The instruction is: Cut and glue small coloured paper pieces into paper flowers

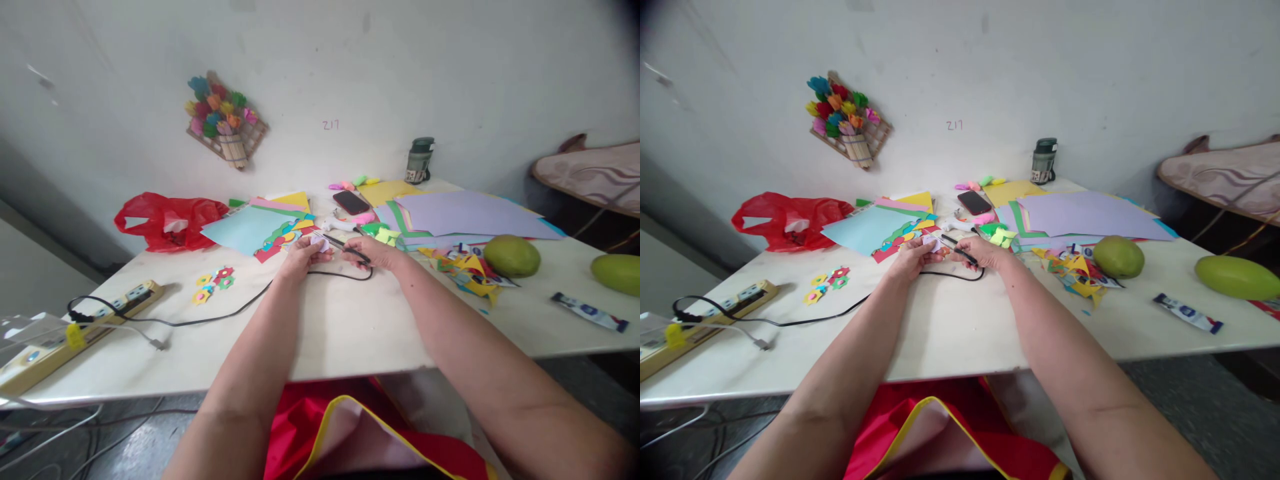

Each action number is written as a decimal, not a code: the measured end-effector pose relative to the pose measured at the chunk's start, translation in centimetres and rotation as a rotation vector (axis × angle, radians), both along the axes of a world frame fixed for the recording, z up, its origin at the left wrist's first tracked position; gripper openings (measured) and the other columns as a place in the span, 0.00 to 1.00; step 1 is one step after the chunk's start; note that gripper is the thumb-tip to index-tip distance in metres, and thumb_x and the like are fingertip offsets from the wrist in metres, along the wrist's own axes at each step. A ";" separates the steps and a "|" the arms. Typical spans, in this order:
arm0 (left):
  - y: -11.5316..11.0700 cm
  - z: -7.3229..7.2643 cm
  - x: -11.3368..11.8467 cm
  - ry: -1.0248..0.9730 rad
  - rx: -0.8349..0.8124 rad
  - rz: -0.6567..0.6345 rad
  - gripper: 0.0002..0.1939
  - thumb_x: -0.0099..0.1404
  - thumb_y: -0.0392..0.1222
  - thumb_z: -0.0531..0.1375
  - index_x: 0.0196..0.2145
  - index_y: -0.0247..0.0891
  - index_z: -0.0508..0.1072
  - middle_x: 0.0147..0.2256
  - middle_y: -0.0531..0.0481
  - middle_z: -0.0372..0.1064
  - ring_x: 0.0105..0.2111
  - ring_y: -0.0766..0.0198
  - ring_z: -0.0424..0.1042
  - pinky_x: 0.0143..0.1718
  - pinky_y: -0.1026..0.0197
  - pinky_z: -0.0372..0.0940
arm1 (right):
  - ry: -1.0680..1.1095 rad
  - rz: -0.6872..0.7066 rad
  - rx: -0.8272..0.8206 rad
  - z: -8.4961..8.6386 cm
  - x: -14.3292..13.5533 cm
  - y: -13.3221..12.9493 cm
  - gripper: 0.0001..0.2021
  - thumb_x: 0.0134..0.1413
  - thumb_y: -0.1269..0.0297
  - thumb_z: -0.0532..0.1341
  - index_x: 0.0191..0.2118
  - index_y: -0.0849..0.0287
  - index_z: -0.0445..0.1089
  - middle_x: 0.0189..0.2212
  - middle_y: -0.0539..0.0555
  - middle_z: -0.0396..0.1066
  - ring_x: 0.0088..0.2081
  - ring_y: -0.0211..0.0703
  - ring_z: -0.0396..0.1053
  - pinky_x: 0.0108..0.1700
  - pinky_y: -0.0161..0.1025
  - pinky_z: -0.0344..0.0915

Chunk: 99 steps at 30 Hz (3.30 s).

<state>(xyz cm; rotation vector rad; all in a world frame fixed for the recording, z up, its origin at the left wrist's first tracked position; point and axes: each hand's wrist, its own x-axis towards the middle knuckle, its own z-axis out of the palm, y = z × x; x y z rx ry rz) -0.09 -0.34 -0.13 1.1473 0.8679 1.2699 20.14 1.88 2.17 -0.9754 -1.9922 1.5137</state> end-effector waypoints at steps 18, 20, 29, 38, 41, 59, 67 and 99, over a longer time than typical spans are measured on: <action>-0.1 0.0 0.0 0.024 -0.004 -0.041 0.14 0.52 0.44 0.67 0.32 0.32 0.72 0.26 0.48 0.74 0.23 0.66 0.74 0.30 0.66 0.69 | 0.036 -0.004 -0.007 -0.6 0.0 0.6 0.09 0.44 0.61 0.64 0.29 0.60 0.66 0.13 0.43 0.60 0.13 0.29 0.55 0.13 0.27 0.51; -0.1 0.1 0.0 0.020 0.000 -0.043 0.14 0.52 0.44 0.67 0.32 0.32 0.72 0.26 0.48 0.74 0.23 0.66 0.74 0.30 0.66 0.69 | 0.037 -0.003 -0.018 -0.7 0.0 0.7 0.09 0.44 0.62 0.63 0.29 0.60 0.65 0.13 0.43 0.59 0.13 0.29 0.54 0.13 0.28 0.51; -0.3 0.3 0.2 0.013 -0.018 -0.039 0.12 0.54 0.42 0.66 0.32 0.32 0.72 0.26 0.49 0.73 0.23 0.66 0.74 0.30 0.65 0.69 | 0.036 -0.006 -0.015 -1.0 0.0 1.0 0.10 0.44 0.59 0.64 0.29 0.60 0.66 0.14 0.44 0.61 0.13 0.29 0.55 0.13 0.28 0.53; -0.4 0.3 0.2 0.053 -0.044 -0.013 0.12 0.53 0.43 0.66 0.30 0.33 0.71 0.25 0.49 0.72 0.22 0.67 0.72 0.31 0.63 0.68 | 0.035 0.002 -0.011 -0.8 0.0 0.8 0.11 0.45 0.59 0.64 0.30 0.60 0.66 0.13 0.43 0.59 0.12 0.28 0.54 0.13 0.27 0.52; -0.3 0.2 0.2 0.056 -0.031 -0.016 0.12 0.53 0.44 0.66 0.30 0.34 0.71 0.25 0.50 0.73 0.21 0.67 0.71 0.29 0.64 0.67 | 0.049 0.011 -0.022 -0.8 0.0 0.9 0.10 0.45 0.60 0.64 0.29 0.60 0.66 0.13 0.43 0.59 0.12 0.29 0.54 0.13 0.28 0.52; -0.4 0.3 0.3 0.032 -0.018 -0.014 0.09 0.55 0.42 0.64 0.30 0.34 0.71 0.23 0.50 0.71 0.21 0.66 0.72 0.30 0.63 0.69 | 0.056 0.038 -0.052 -0.7 0.1 0.8 0.12 0.43 0.56 0.65 0.28 0.59 0.65 0.13 0.41 0.56 0.13 0.28 0.54 0.14 0.28 0.51; -0.5 0.4 0.4 0.038 -0.009 -0.045 0.09 0.54 0.42 0.64 0.29 0.35 0.70 0.23 0.51 0.71 0.21 0.68 0.71 0.29 0.64 0.68 | 0.068 0.051 -0.073 -0.6 0.1 0.6 0.13 0.43 0.56 0.64 0.27 0.58 0.63 0.12 0.41 0.55 0.13 0.29 0.54 0.13 0.28 0.51; 0.0 -0.1 0.2 0.057 -0.028 -0.041 0.14 0.52 0.45 0.66 0.30 0.32 0.71 0.26 0.48 0.73 0.21 0.66 0.71 0.29 0.63 0.67 | 0.010 -0.034 -0.030 -0.2 -0.3 0.3 0.07 0.48 0.63 0.63 0.27 0.60 0.65 0.12 0.44 0.58 0.12 0.29 0.53 0.13 0.28 0.51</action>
